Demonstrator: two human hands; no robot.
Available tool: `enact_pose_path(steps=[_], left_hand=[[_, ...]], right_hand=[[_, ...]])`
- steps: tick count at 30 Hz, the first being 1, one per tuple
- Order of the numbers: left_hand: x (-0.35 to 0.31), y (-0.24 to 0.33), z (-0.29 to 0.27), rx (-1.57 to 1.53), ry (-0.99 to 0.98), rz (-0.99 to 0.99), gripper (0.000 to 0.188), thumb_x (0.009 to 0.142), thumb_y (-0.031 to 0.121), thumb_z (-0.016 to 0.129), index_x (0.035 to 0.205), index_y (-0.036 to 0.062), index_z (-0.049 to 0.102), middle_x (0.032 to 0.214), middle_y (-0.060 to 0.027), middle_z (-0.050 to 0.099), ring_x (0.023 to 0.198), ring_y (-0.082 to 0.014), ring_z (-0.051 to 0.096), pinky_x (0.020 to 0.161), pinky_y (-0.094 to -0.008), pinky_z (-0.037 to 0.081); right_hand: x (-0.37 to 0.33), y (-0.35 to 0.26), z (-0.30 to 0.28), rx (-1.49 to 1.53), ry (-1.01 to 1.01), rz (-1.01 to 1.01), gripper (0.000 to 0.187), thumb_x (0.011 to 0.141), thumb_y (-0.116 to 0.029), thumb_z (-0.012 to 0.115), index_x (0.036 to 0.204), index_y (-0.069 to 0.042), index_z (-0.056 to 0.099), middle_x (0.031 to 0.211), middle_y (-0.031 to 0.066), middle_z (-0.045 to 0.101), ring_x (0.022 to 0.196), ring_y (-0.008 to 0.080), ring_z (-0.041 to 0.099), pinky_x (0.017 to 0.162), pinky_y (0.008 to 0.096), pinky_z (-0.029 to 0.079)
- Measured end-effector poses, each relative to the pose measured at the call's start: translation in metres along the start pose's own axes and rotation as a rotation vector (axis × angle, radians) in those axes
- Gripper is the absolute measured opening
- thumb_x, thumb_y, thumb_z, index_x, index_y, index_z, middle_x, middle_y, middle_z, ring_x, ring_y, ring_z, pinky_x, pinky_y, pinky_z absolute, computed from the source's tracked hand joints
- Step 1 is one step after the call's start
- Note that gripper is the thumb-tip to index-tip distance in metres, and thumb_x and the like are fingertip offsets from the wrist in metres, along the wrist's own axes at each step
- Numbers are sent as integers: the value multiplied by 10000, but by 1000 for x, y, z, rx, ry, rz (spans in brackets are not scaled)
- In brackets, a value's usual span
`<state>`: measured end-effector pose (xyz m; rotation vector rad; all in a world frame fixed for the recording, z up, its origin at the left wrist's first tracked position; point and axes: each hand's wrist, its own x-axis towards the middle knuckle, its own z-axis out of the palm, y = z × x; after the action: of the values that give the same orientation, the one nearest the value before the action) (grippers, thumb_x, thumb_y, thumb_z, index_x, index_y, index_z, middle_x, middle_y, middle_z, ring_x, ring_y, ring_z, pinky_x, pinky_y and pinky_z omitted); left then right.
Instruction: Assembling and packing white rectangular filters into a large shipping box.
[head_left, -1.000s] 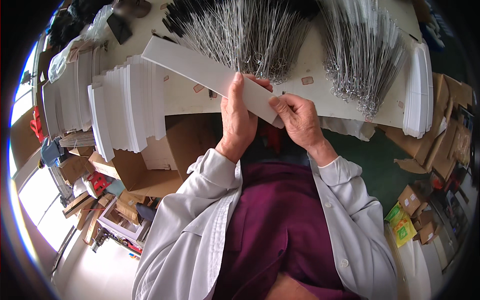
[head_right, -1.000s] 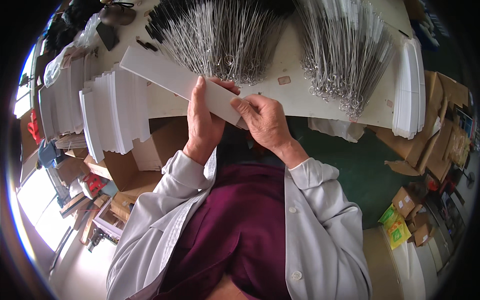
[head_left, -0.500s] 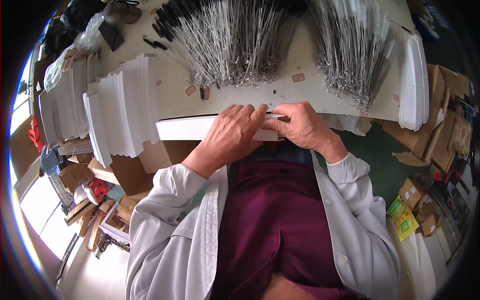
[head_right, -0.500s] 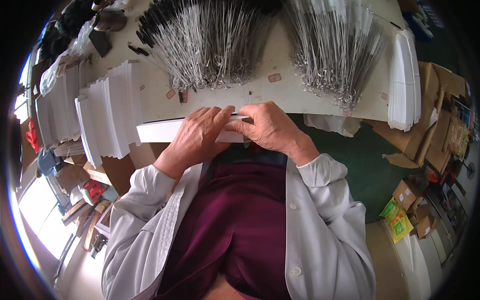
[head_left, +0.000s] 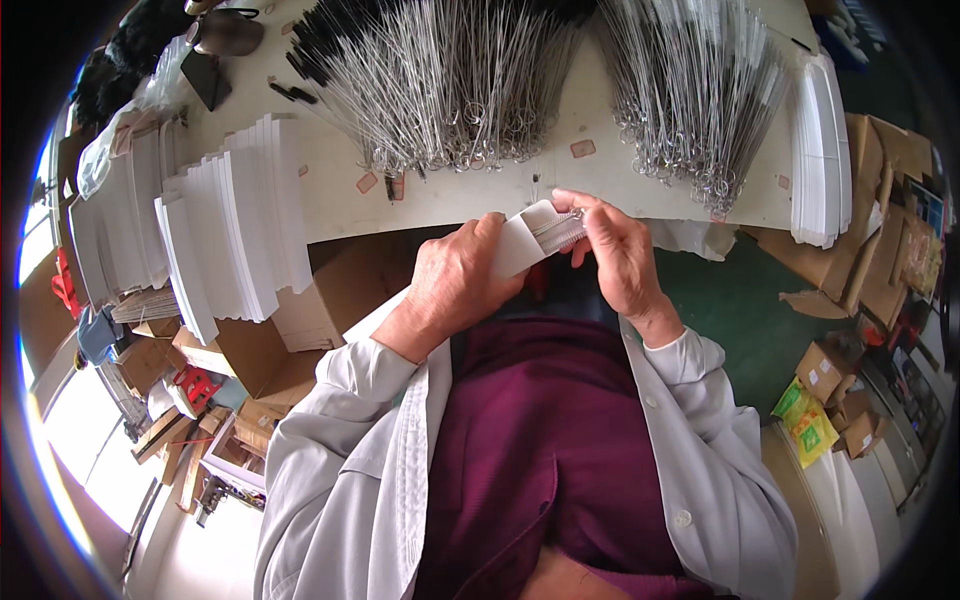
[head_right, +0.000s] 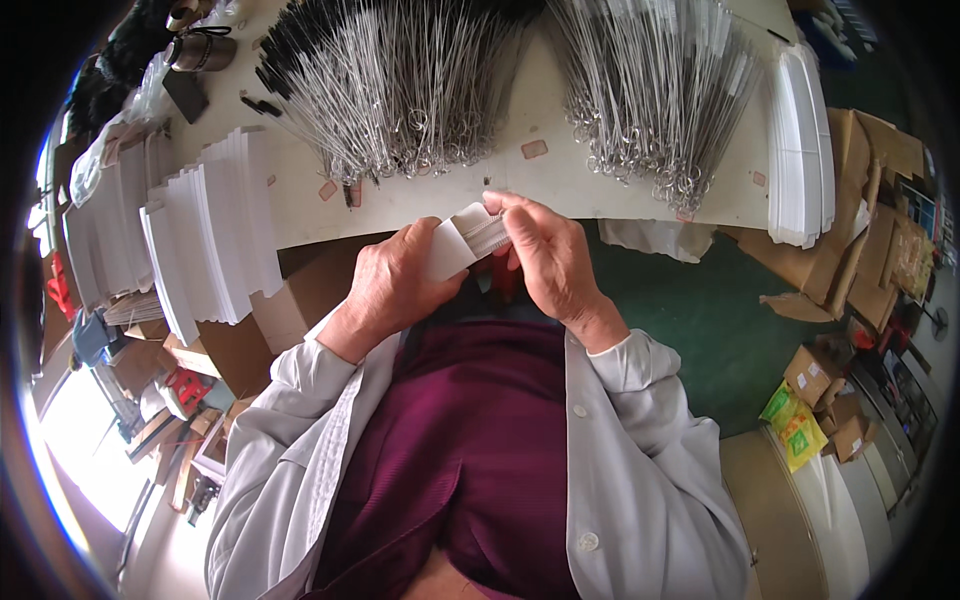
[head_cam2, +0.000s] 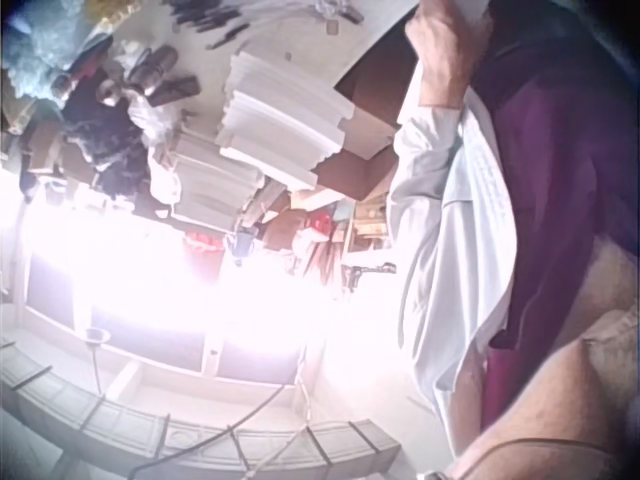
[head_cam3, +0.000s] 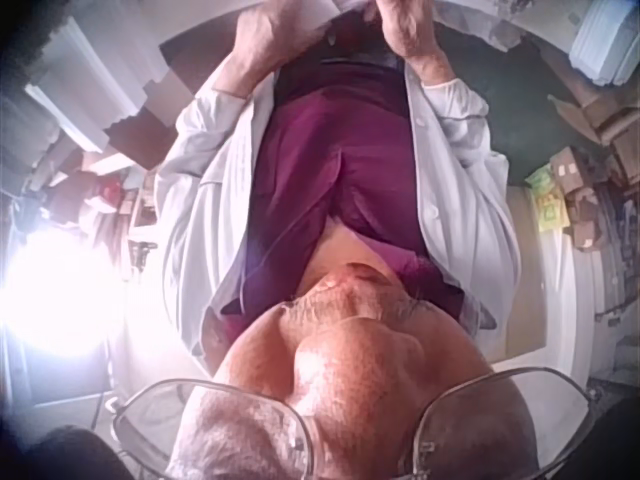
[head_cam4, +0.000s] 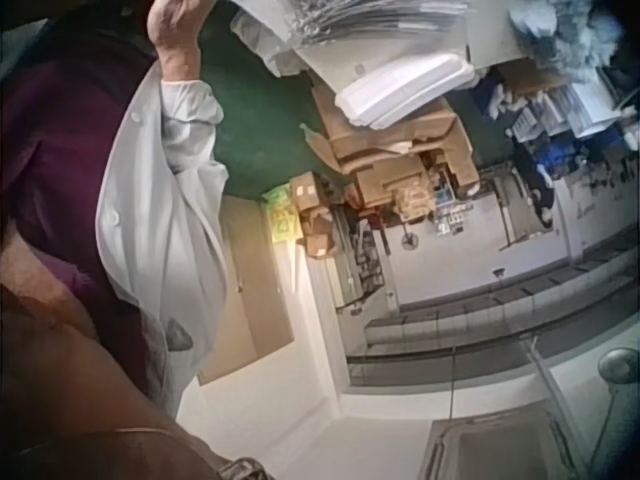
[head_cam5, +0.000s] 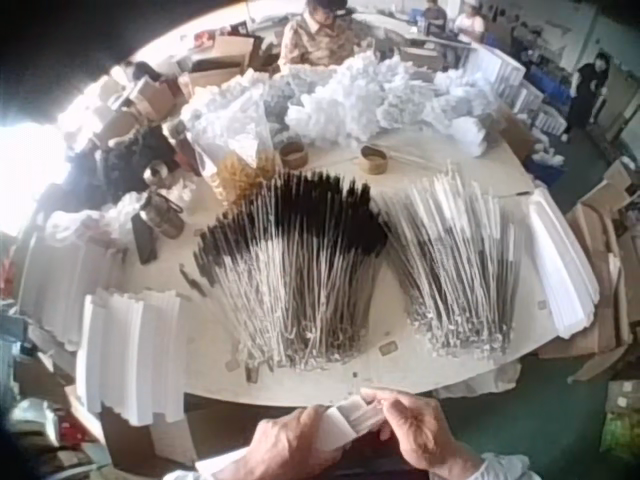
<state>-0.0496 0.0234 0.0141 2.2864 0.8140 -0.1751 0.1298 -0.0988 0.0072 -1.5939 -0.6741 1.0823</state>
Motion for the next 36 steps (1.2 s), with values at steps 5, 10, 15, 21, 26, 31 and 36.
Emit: enact_pose_path(steps=[5, 10, 15, 21, 26, 31, 36], left_hand=[[-2, 0, 3, -2, 20, 0, 513, 725, 273, 816, 1111, 24, 587, 928, -158, 708, 813, -338, 717, 686, -444, 577], [-4, 3, 9, -10, 58, 11, 503, 724, 270, 818, 1092, 19, 585, 908, -159, 707, 802, -340, 716, 676, -444, 577], [-6, 14, 14, -109, 83, -30, 494, 737, 272, 811, 1088, 11, 580, 876, -187, 705, 787, -362, 712, 682, -451, 579], [-10, 13, 15, -114, 40, -76, 503, 750, 275, 803, 1108, 5, 577, 901, -205, 712, 809, -380, 713, 703, -463, 580], [-9, 14, 16, -139, 85, -49, 468, 735, 282, 819, 981, 2, 536, 858, -186, 685, 739, -373, 697, 636, -459, 568], [-12, 13, 19, -179, 107, -54, 477, 726, 286, 833, 970, 6, 534, 852, -186, 685, 736, -372, 697, 632, -461, 566], [-14, 12, 23, -175, 97, -74, 476, 724, 292, 839, 954, 17, 526, 837, -184, 684, 731, -367, 698, 636, -460, 567]], right_hand=[[1, 1, -2, -40, -43, 124, 320, 1022, -234, 622, 1239, -6, 678, 1028, 71, 726, 712, 62, 587, 622, 226, 498], [-1, 7, 12, -103, 35, 38, 293, 974, -174, 688, 1215, -8, 687, 985, 71, 737, 766, 69, 615, 681, 239, 516], [0, 23, 38, 92, 101, -26, 263, 980, -151, 672, 1191, 5, 686, 1054, 123, 744, 915, 128, 685, 819, 271, 542], [-2, 29, 38, -48, 32, -183, 269, 1029, -121, 578, 1248, 26, 632, 1255, 160, 674, 1129, 209, 657, 968, 319, 512], [-10, 30, 49, 315, 144, -5, 287, 993, -101, 637, 1239, 36, 585, 1249, 158, 660, 1058, 155, 654, 900, 292, 541], [-9, 28, 46, 252, 203, -84, 216, 966, -81, 672, 1143, 31, 617, 1238, 164, 670, 958, 121, 673, 789, 269, 563], [-11, 30, 40, -103, 105, -156, 150, 963, -111, 675, 1027, 21, 708, 1217, 183, 691, 952, 185, 703, 804, 291, 558]])
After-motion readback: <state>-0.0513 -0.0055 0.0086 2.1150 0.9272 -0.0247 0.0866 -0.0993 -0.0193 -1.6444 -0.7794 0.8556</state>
